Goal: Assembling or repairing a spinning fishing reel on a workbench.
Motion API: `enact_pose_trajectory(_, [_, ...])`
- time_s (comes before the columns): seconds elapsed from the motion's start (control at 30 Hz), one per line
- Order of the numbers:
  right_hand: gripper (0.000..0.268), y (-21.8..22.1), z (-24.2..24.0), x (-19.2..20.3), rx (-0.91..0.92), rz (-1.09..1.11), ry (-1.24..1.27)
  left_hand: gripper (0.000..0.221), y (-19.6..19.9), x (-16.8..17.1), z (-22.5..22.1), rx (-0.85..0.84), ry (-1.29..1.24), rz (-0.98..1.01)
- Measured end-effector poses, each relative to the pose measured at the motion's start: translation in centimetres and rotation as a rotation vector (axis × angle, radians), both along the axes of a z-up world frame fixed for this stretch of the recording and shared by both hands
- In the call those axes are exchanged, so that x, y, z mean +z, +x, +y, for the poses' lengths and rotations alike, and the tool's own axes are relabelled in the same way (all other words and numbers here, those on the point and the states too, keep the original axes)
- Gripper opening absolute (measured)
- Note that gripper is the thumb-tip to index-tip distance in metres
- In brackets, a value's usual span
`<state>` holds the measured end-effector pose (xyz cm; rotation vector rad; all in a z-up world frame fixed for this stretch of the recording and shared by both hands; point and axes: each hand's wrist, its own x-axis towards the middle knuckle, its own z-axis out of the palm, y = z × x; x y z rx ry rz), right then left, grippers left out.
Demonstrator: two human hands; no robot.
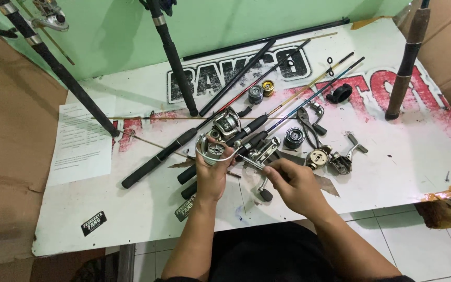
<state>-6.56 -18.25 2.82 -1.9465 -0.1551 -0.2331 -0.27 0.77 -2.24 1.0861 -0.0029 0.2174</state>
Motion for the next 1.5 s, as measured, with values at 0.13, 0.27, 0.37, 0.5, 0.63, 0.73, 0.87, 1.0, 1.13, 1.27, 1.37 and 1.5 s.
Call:
enact_pose_trajectory(0.13, [0.016, 0.2, -0.4, 0.1, 0.043, 0.081, 0.089, 0.044, -0.1, 0.1, 0.3, -0.023, 0.006, -0.014])
enact_pose_trajectory(0.27, [0.011, 0.2, 0.1, 1.2, 0.029, -0.049, -0.025, 0.042, -0.1, 0.4, 0.2, -0.012, -0.021, 0.004])
enact_pose_trajectory(0.37, [0.012, 0.4, 0.4, 2.1, 0.003, -0.191, -0.173, 0.041, 0.4, 0.7, 0.5, -0.024, 0.011, 0.016])
enact_pose_trajectory(0.5, [0.012, -0.3, 0.2, 2.0, 0.000, -0.163, -0.189, 0.040, -0.2, 1.9, 0.2, -0.077, 0.039, -0.016])
enact_pose_trajectory(0.63, [0.013, -0.3, -0.4, 1.3, 0.034, 0.046, 0.032, 0.039, 0.1, 1.9, 0.3, -0.119, 0.084, -0.058])
enact_pose_trajectory(0.73, [0.017, 0.1, -0.7, 1.2, 0.094, 0.176, 0.210, 0.043, 0.0, 2.2, -0.1, -0.119, 0.009, -0.041])
enact_pose_trajectory(0.87, [0.013, 0.2, -0.3, 1.2, 0.070, 0.071, 0.134, 0.043, -0.1, 2.2, -0.4, -0.091, -0.064, -0.003])
enact_pose_trajectory(1.0, [0.010, 0.3, 0.0, 2.2, 0.022, -0.304, -0.300, 0.042, -0.1, 2.3, -0.2, -0.109, -0.077, 0.008])
enact_pose_trajectory(1.13, [0.009, -0.2, -0.4, 1.5, 0.024, -0.206, -0.228, 0.042, 0.1, 1.5, -0.2, -0.145, -0.085, -0.001])
enact_pose_trajectory(1.27, [0.022, 0.1, -1.4, 0.5, 0.132, 0.299, 0.276, 0.043, -0.3, 2.0, -0.2, -0.182, -0.071, -0.036])
enact_pose_trajectory(1.37, [0.019, 0.6, -1.0, 0.1, 0.172, 0.291, 0.411, 0.044, -0.2, 2.0, 0.1, -0.153, -0.003, -0.073])
enact_pose_trajectory(1.5, [0.024, 0.0, 0.0, -0.1, 0.068, 0.039, 0.131, 0.044, -0.1, 1.6, 0.3, -0.105, 0.012, -0.106])
